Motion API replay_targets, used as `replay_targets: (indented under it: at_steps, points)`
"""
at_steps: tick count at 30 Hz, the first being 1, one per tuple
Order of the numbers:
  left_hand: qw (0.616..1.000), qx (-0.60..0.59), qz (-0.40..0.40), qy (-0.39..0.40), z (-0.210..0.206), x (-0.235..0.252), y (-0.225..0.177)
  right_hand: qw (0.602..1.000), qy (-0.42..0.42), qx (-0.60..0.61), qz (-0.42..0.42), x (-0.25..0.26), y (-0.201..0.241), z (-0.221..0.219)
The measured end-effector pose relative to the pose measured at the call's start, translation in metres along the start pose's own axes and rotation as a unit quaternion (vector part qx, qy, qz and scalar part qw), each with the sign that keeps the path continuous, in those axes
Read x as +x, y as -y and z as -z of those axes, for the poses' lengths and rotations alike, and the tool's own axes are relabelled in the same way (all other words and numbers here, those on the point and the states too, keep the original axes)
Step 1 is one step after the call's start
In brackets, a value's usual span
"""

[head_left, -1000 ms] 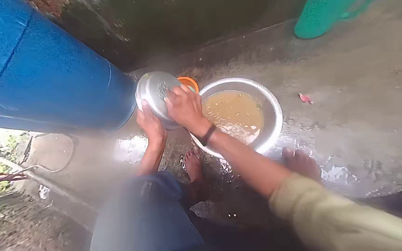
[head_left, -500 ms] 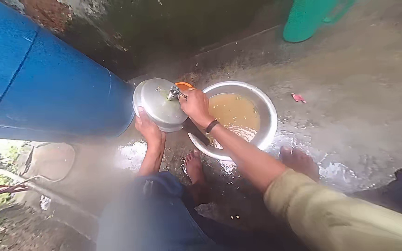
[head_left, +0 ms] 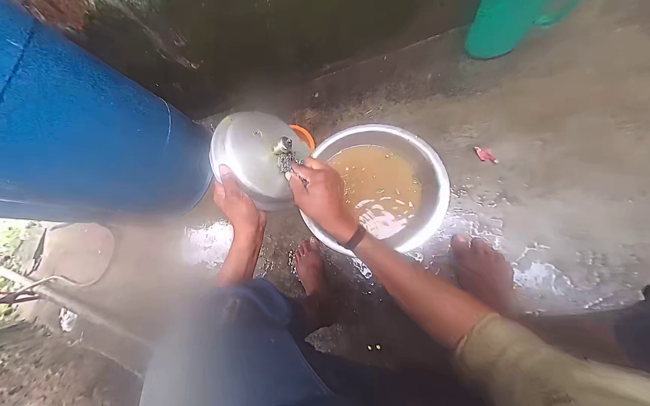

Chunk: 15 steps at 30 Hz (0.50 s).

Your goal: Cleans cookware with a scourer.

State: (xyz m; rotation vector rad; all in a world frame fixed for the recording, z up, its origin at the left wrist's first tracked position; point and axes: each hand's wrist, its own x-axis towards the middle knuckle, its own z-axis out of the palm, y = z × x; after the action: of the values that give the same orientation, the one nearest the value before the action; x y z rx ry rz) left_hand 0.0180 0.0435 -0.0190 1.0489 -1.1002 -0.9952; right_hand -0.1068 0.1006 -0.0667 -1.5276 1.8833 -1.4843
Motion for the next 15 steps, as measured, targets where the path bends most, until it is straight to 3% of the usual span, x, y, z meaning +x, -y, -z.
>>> replay_targets:
  at_steps: [3,6,10,12,15]
  points:
    - [0.999,0.028,0.019,0.003,0.003,-0.003,0.002,0.998,-0.017,-0.013,0.055,-0.012,0.016,-0.009]
    - [1.0,0.009,0.008,0.019,0.002,-0.005,0.006,0.992,-0.001,-0.03,0.122,0.022,0.04,-0.004]
    - [0.998,0.044,-0.028,0.044,0.001,-0.012,0.003,0.992,0.066,-0.11,0.011,0.116,0.051,0.009]
    - [0.994,0.073,-0.063,0.042,0.001,-0.006,0.001,0.99,0.105,-0.09,-0.011,0.144,0.042,0.019]
    - [0.992,0.079,-0.091,0.048,0.002,0.004,0.003,0.986,0.087,-0.03,0.139,0.12,0.047,0.017]
